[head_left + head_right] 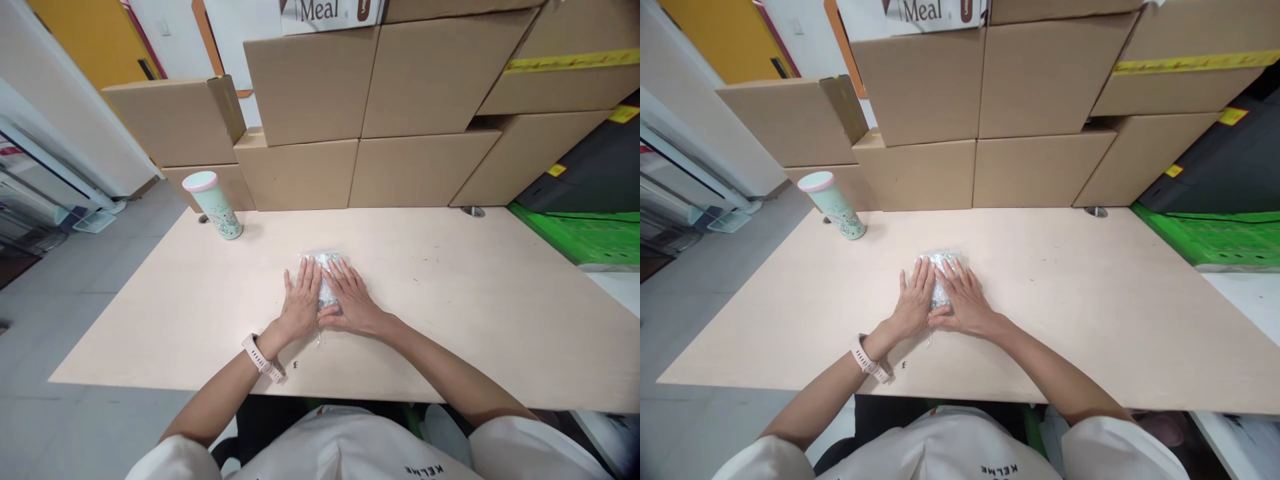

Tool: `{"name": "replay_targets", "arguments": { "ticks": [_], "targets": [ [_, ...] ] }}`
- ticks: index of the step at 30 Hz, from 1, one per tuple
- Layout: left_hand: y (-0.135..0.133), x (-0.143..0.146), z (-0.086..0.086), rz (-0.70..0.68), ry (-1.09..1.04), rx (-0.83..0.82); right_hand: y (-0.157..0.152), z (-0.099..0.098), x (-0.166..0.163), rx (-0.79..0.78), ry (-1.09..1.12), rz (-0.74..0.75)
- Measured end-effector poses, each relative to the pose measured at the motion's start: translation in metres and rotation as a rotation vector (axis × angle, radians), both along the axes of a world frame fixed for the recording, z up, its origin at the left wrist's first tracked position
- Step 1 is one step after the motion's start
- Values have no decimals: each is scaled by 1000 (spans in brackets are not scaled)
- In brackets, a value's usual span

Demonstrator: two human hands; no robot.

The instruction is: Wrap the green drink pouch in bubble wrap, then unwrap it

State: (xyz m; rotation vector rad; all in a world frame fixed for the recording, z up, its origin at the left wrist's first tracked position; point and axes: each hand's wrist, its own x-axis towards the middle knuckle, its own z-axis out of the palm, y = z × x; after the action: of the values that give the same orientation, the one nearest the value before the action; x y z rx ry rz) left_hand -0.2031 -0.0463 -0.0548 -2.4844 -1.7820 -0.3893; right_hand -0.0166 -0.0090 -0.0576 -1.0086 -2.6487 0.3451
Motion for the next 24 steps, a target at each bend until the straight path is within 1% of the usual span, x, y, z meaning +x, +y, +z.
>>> {"name": "replay_targets", "arguments": {
  "ticks": [5,8,9,10,12,13,14,15,16,18,20,21,22,23,24],
  "targets": [
    [2,0,2,-13,-112,-87,1,0,-2,-24,62,4],
    [0,-3,8,-31,-250,-103,3,5,2,-47,200,13],
    [-2,-6,11,-16,-314,-77,4,7,5,-39,285,-35],
    [-3,-9,15,24,-387,-29,5,9,8,-17,381,-120],
    [-6,-17,20,187,-560,95,7,10,15,52,535,-341],
    [-7,-21,22,278,-658,130,7,11,18,81,570,-422],
    [-7,-25,23,346,-762,123,6,12,20,92,573,-457],
    [-6,-28,23,387,-873,77,5,14,21,80,559,-447],
    [-5,-31,23,399,-987,4,3,17,21,44,545,-411],
    [-3,-34,24,364,-1216,-148,-3,29,16,-98,566,-316],
    [-1,-34,26,316,-1448,-287,-10,48,5,-282,623,-199],
    [-1,-33,27,275,-1552,-370,-14,59,-2,-348,636,-131],
    [-1,-33,29,224,-1632,-468,-17,70,-9,-360,627,-72],
    [-2,-32,30,177,-1679,-571,-20,80,-17,-311,594,-38],
    [-3,-31,31,149,-1685,-655,-22,88,-24,-219,535,-22]
  ]
}}
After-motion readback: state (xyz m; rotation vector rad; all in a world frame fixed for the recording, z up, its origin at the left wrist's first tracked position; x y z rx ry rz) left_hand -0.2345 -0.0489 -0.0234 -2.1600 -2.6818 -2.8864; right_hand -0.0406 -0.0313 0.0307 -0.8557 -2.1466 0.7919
